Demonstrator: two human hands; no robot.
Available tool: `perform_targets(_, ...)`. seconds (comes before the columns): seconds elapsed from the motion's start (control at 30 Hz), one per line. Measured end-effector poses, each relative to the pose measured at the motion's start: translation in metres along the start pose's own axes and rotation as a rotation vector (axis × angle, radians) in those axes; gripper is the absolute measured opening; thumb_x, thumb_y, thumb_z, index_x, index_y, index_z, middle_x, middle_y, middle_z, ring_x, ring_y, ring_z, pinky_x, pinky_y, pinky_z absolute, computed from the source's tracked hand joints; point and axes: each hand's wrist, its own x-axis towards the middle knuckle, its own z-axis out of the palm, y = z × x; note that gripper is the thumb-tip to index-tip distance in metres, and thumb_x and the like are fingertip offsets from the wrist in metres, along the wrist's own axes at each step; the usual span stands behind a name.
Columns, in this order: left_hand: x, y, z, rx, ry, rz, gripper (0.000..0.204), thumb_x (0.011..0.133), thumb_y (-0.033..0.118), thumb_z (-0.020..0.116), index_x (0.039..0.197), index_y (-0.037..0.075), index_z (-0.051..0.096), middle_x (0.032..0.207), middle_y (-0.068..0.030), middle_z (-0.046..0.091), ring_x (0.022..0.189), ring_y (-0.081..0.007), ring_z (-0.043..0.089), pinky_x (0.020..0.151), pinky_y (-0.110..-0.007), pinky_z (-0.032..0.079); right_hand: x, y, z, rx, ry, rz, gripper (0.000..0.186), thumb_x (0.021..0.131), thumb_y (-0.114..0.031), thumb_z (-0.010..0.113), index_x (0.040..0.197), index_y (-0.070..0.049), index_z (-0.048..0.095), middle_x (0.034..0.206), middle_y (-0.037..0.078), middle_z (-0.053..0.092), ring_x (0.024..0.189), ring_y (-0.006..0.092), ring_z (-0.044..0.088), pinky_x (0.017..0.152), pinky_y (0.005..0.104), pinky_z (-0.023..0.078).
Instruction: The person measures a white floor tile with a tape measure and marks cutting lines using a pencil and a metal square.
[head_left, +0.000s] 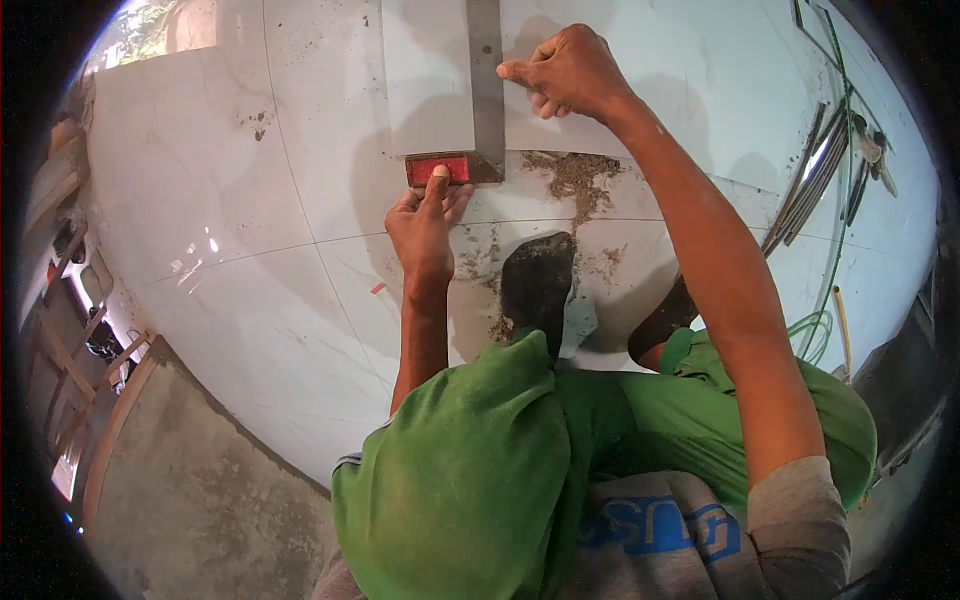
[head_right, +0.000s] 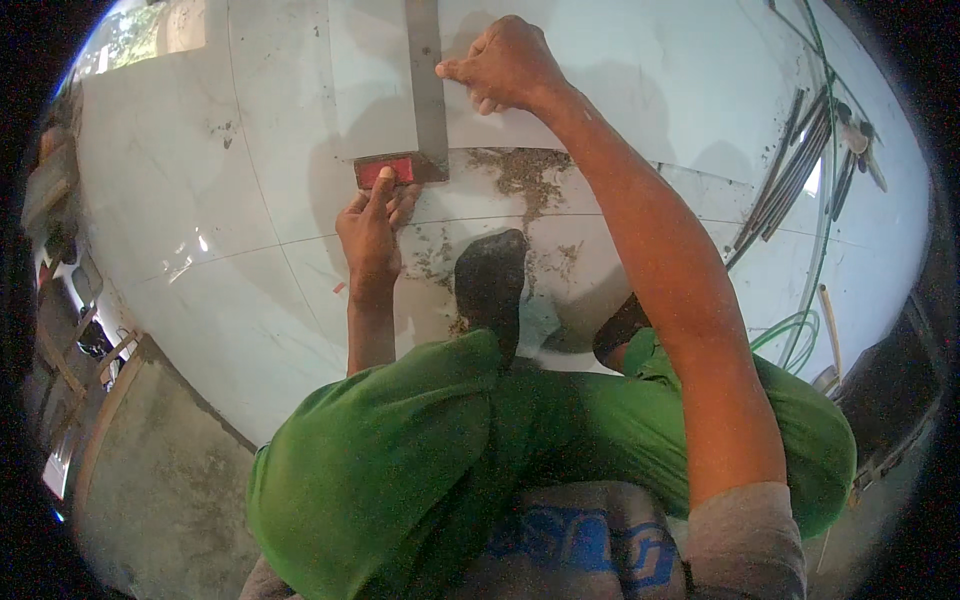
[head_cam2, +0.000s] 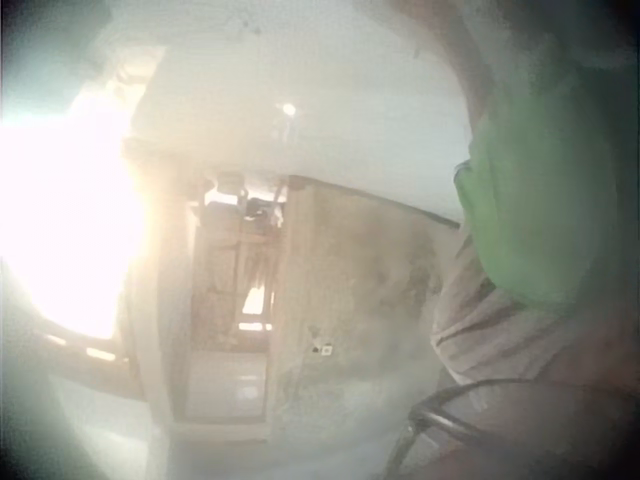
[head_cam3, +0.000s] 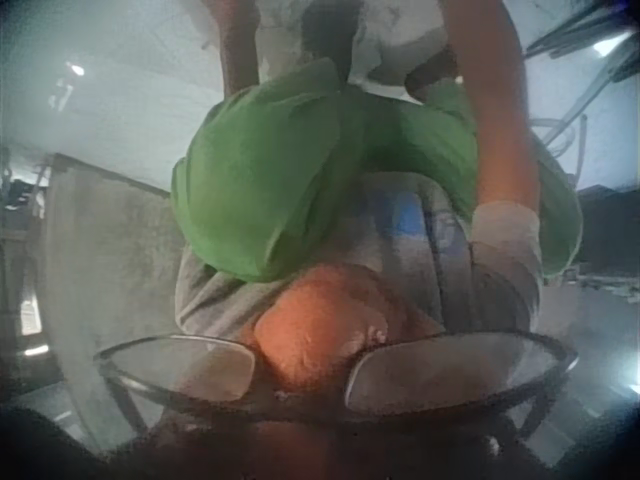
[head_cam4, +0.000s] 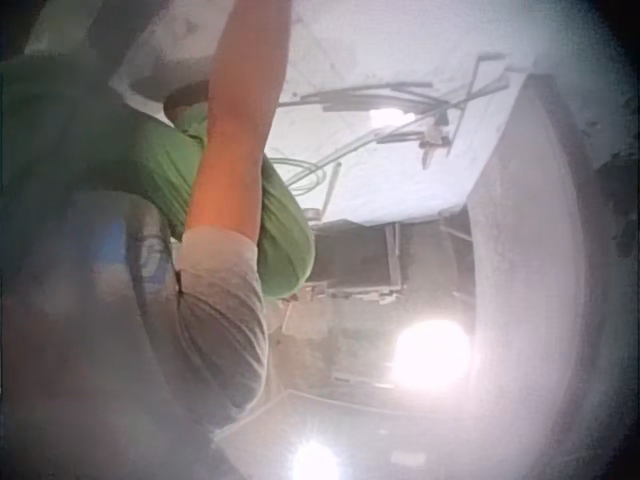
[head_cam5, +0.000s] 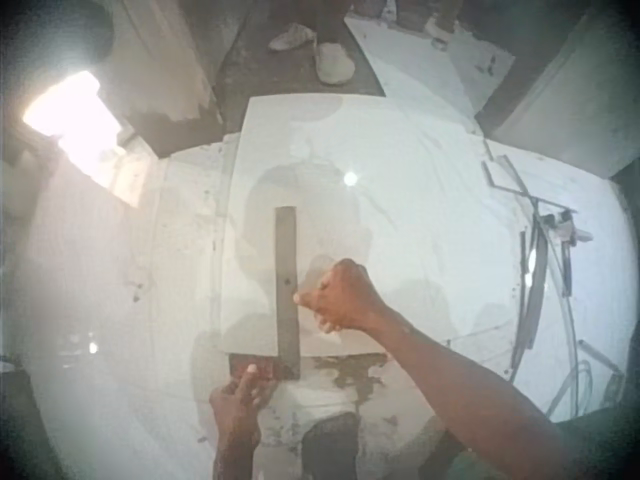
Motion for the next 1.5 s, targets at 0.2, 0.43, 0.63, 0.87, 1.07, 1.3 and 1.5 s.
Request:
perform_targets(0.2, -0.004, 0.002, 0.004, 0.110, -0.008, 0.006, 0.033, 0.101, 0.025, 0.081, 0.097, -0.005, 0.067, 0.095, -0.0196, 0.076, 0.091, -0.0253, 0.079, 0.074, -0.029, 0.061, 0.004, 0.011, -0.001, -0.047, 0.037, -0.026, 0.046, 0.092, -0.038, 0.085, 0.064, -0.006, 0.067, 0.059, 0.007, 0.068, 0.050, 0.0135, 0.070, 0.046, 0.0267, 0.055)
perform_targets(0.43, -0.007, 0.004, -0.003, 0.053, 0.018, 0.012, 0.037, 0.100, 0.028, 0.082, 0.098, -0.005, 0.067, 0.091, -0.0156, 0.075, 0.076, -0.0173, 0.071, 0.066, -0.027, 0.056, 0.003, 0.003, 0.000, 0.001, -0.006, -0.043, 0.047, 0.091, -0.037, 0.085, 0.061, -0.007, 0.065, 0.059, 0.006, 0.067, 0.051, 0.0143, 0.071, 0.046, 0.0272, 0.055)
perform_targets(0.63, -0.010, 0.027, 0.003, 0.414, 0.261, 0.245, 0.042, 0.099, 0.029, 0.083, 0.100, -0.010, 0.070, 0.086, -0.0118, 0.072, 0.069, -0.0135, 0.064, 0.061, -0.025, 0.051, 0.004, 0.007, -0.005, -0.014, -0.014, -0.022, 0.044, 0.092, -0.038, 0.082, 0.067, -0.003, 0.072, 0.060, 0.010, 0.071, 0.055, 0.0189, 0.075, 0.051, 0.0316, 0.061)
perform_targets(0.87, -0.005, 0.011, -0.006, 0.294, 0.159, 0.100, 0.043, 0.099, 0.026, 0.082, 0.106, -0.015, 0.069, 0.089, -0.0143, 0.074, 0.081, -0.0193, 0.073, 0.071, -0.026, 0.059, 0.005, 0.004, 0.000, 0.030, -0.005, -0.026, 0.049, 0.092, -0.034, 0.084, 0.059, -0.006, 0.061, 0.059, 0.007, 0.066, 0.048, 0.0136, 0.068, 0.046, 0.0277, 0.055)
perform_targets(1.07, 0.002, -0.002, -0.005, 0.171, 0.142, 0.147, 0.034, 0.101, 0.020, 0.079, 0.107, -0.012, 0.067, 0.096, -0.0180, 0.075, 0.090, -0.0244, 0.078, 0.081, -0.032, 0.066, 0.005, 0.007, -0.001, 0.037, 0.005, -0.010, 0.049, 0.092, -0.035, 0.085, 0.060, -0.006, 0.062, 0.059, 0.008, 0.067, 0.048, 0.0138, 0.068, 0.046, 0.0279, 0.056)
perform_targets(1.3, 0.005, -0.010, -0.008, 0.044, 0.139, 0.197, 0.030, 0.099, 0.019, 0.081, 0.100, -0.007, 0.067, 0.094, -0.0159, 0.075, 0.088, -0.0245, 0.078, 0.080, -0.033, 0.067, 0.007, 0.007, -0.003, 0.025, -0.023, -0.038, 0.042, 0.089, -0.035, 0.083, 0.070, 0.000, 0.072, 0.063, 0.014, 0.072, 0.054, 0.0215, 0.075, 0.055, 0.0339, 0.065)
perform_targets(1.5, 0.003, -0.007, -0.005, 0.108, 0.169, 0.177, 0.032, 0.100, 0.021, 0.081, 0.102, -0.008, 0.068, 0.095, -0.0159, 0.075, 0.087, -0.0243, 0.077, 0.079, -0.033, 0.067, 0.007, 0.009, -0.002, 0.058, -0.021, -0.022, 0.043, 0.089, -0.036, 0.083, 0.068, -0.001, 0.070, 0.062, 0.014, 0.072, 0.054, 0.0215, 0.075, 0.053, 0.0341, 0.064)
